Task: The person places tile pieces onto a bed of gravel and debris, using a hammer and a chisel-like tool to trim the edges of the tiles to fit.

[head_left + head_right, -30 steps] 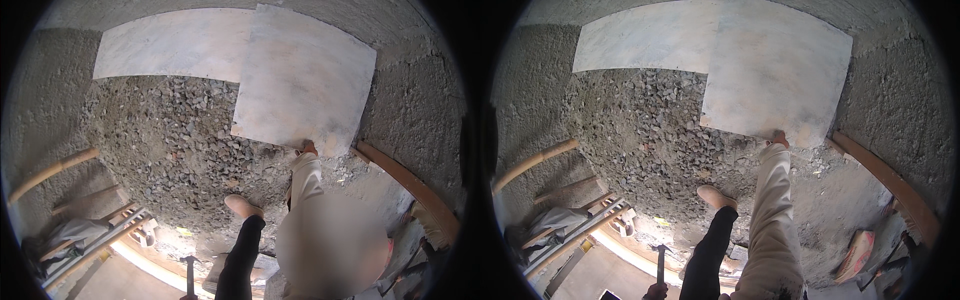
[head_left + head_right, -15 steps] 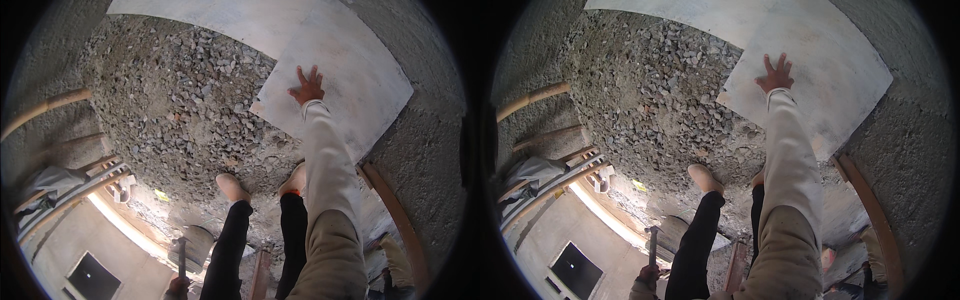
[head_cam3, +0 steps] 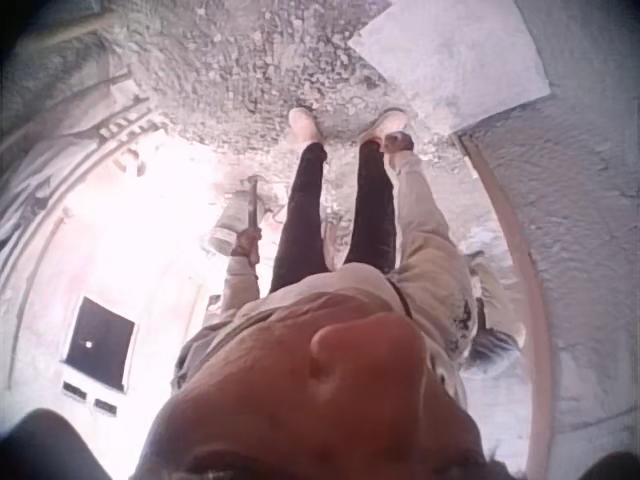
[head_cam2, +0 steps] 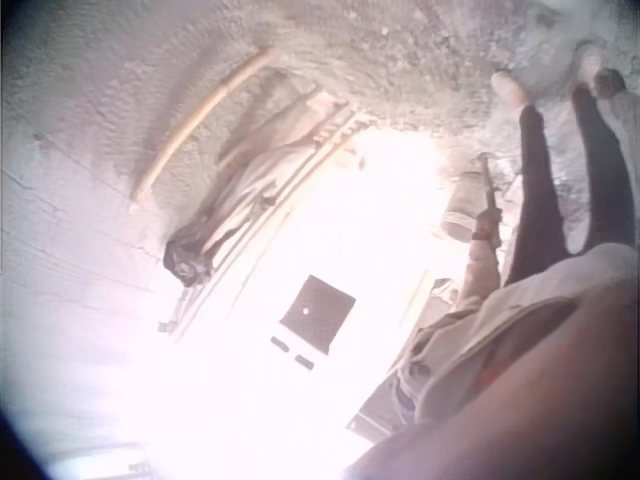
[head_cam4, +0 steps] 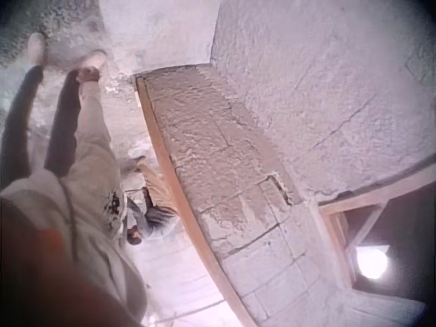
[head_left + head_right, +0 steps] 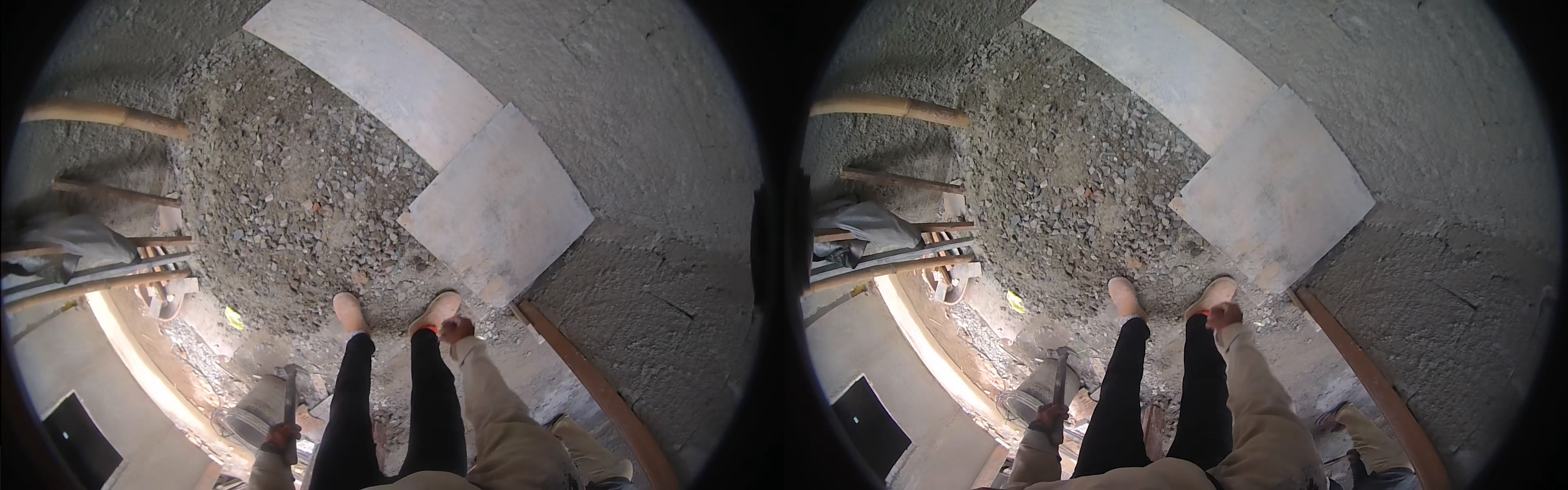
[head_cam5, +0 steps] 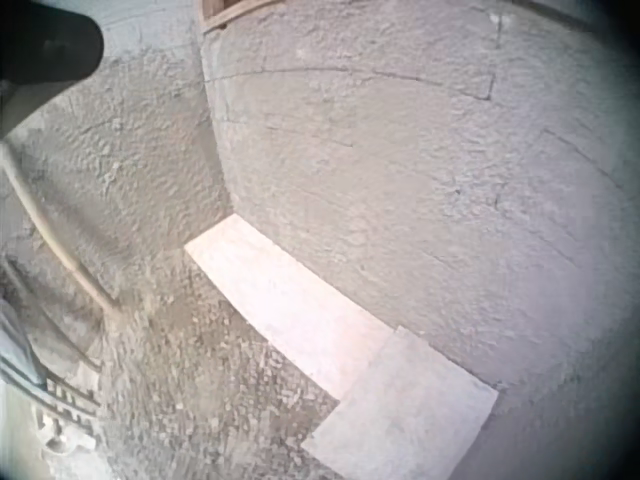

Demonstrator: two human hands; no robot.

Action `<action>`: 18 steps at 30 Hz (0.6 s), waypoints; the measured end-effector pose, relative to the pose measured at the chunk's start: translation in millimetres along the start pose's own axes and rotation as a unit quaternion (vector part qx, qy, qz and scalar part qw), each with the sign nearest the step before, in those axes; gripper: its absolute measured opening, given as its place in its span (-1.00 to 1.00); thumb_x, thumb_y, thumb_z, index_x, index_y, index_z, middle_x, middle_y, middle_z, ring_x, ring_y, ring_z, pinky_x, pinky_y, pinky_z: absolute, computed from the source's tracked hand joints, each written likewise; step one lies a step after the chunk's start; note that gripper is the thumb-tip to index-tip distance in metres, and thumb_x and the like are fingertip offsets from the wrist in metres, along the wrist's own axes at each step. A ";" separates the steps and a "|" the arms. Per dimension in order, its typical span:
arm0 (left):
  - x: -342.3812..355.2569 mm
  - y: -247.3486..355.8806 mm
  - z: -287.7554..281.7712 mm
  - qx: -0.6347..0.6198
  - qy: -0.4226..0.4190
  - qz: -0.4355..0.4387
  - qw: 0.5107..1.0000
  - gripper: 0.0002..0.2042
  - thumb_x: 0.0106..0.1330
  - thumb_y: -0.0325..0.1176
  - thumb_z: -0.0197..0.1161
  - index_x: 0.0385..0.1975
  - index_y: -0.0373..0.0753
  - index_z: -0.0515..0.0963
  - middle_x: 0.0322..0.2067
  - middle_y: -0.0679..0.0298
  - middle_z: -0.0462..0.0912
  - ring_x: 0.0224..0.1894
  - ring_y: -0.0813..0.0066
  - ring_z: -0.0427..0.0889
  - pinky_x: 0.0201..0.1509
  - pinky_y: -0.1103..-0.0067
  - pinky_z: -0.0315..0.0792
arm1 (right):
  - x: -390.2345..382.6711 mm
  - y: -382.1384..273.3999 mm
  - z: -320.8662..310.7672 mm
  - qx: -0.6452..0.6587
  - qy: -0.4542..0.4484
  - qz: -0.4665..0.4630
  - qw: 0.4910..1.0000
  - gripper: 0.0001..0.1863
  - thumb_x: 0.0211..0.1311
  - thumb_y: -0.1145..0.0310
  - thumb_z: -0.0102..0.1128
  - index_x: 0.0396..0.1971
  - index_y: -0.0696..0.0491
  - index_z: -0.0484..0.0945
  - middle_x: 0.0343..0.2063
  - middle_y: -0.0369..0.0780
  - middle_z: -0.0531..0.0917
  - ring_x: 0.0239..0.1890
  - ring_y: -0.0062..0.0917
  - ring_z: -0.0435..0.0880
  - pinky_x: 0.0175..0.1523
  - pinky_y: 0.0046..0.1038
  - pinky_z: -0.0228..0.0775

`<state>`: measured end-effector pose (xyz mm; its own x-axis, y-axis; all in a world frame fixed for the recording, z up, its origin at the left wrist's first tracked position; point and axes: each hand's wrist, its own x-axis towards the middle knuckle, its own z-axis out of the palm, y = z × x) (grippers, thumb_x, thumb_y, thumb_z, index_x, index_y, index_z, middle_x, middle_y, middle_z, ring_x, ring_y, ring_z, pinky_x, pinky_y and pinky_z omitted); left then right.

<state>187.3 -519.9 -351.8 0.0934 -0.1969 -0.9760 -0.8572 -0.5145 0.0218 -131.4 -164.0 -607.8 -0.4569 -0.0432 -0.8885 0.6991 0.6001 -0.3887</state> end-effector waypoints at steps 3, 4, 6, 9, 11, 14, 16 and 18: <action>-21.7 56.8 28.1 0.070 -0.034 0.060 0.995 -0.78 -0.02 -0.29 0.29 -0.49 -0.32 0.57 -0.61 0.24 0.56 -0.57 0.49 0.53 -0.44 0.58 0.41 | -142.3 -22.9 40.2 0.008 -0.040 0.062 0.997 -0.52 -0.04 -0.04 0.25 -0.72 0.13 0.51 -0.81 -0.22 0.47 -0.79 -0.54 0.43 -0.66 -0.44 0.29; -35.8 76.6 40.1 0.098 -0.060 0.078 0.990 -0.78 -0.02 -0.27 0.29 -0.49 -0.32 0.57 -0.61 0.24 0.56 -0.56 0.51 0.53 -0.43 0.59 0.41 | -182.9 -46.7 58.4 -0.040 -0.005 -0.133 0.990 -0.38 0.03 -0.20 0.09 -0.79 0.13 0.50 -0.84 -0.25 0.44 -0.73 -0.54 0.46 -0.55 -0.45 0.31; -75.9 105.8 65.1 0.103 -0.131 0.153 0.974 -0.77 0.02 -0.25 0.28 -0.49 -0.31 0.57 -0.62 0.26 0.56 -0.56 0.52 0.53 -0.43 0.58 0.41 | -251.2 -96.3 76.2 -0.026 -0.105 0.028 0.994 -0.31 0.17 -0.26 -0.17 -0.53 0.14 0.62 -0.58 -0.17 0.57 -0.51 -0.45 0.58 -0.38 -0.40 0.36; -145.9 137.6 90.6 0.183 -0.240 0.291 0.908 -0.75 0.09 -0.20 0.21 -0.46 -0.29 0.59 -0.57 0.27 0.58 -0.51 0.52 0.55 -0.40 0.58 0.41 | -325.7 -164.8 97.6 0.363 -0.265 0.052 0.892 -0.47 0.17 -0.11 -0.02 -0.22 0.11 0.54 -0.52 -0.26 0.49 -0.52 -0.44 0.52 -0.37 -0.33 0.38; -183.5 156.3 97.2 0.280 -0.272 0.546 0.741 -0.72 0.14 -0.15 0.18 -0.41 -0.26 0.61 -0.53 0.28 0.58 -0.48 0.54 0.54 -0.35 0.59 0.40 | -340.9 -201.7 89.6 0.487 -0.268 -0.006 0.831 -0.57 0.15 0.02 0.08 -0.21 0.09 0.49 -0.55 -0.29 0.45 -0.54 -0.45 0.49 -0.39 -0.30 0.40; -193.4 164.6 77.1 0.348 -0.180 0.384 0.836 -0.77 0.20 -0.19 0.11 -0.33 -0.17 0.63 -0.49 0.25 0.59 -0.35 0.54 0.55 -0.26 0.57 0.41 | -339.5 -224.0 49.3 0.553 -0.192 -0.077 0.807 -0.74 0.08 0.24 0.19 -0.30 0.07 0.42 -0.59 -0.29 0.43 -0.52 -0.43 0.50 -0.43 -0.22 0.41; -158.9 156.6 48.3 0.223 -0.146 0.501 0.823 -0.80 0.18 -0.28 0.10 -0.34 -0.16 0.63 -0.43 0.23 0.62 -0.29 0.47 0.57 -0.19 0.56 0.44 | -330.6 -214.9 0.3 0.579 -0.161 -0.126 0.790 -0.83 0.06 0.34 0.19 -0.42 0.08 0.43 -0.65 -0.26 0.42 -0.59 -0.38 0.46 -0.48 -0.21 0.39; -98.7 139.6 -1.4 0.489 0.054 0.631 0.600 -0.79 0.05 -0.41 0.18 -0.30 -0.06 0.63 -0.31 0.20 0.63 -0.24 0.32 0.60 -0.09 0.48 0.45 | -327.5 -180.8 -48.0 0.506 -0.065 -0.145 0.848 -0.81 0.04 0.34 0.18 -0.55 0.14 0.43 -0.73 -0.19 0.40 -0.71 -0.28 0.44 -0.57 -0.22 0.34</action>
<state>59.1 -573.5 -252.1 -0.9558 0.0047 -0.2940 -0.1618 0.8265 0.5391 -134.6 -220.0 -234.9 -0.6719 -0.1998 -0.7132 0.7117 -0.4407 -0.5470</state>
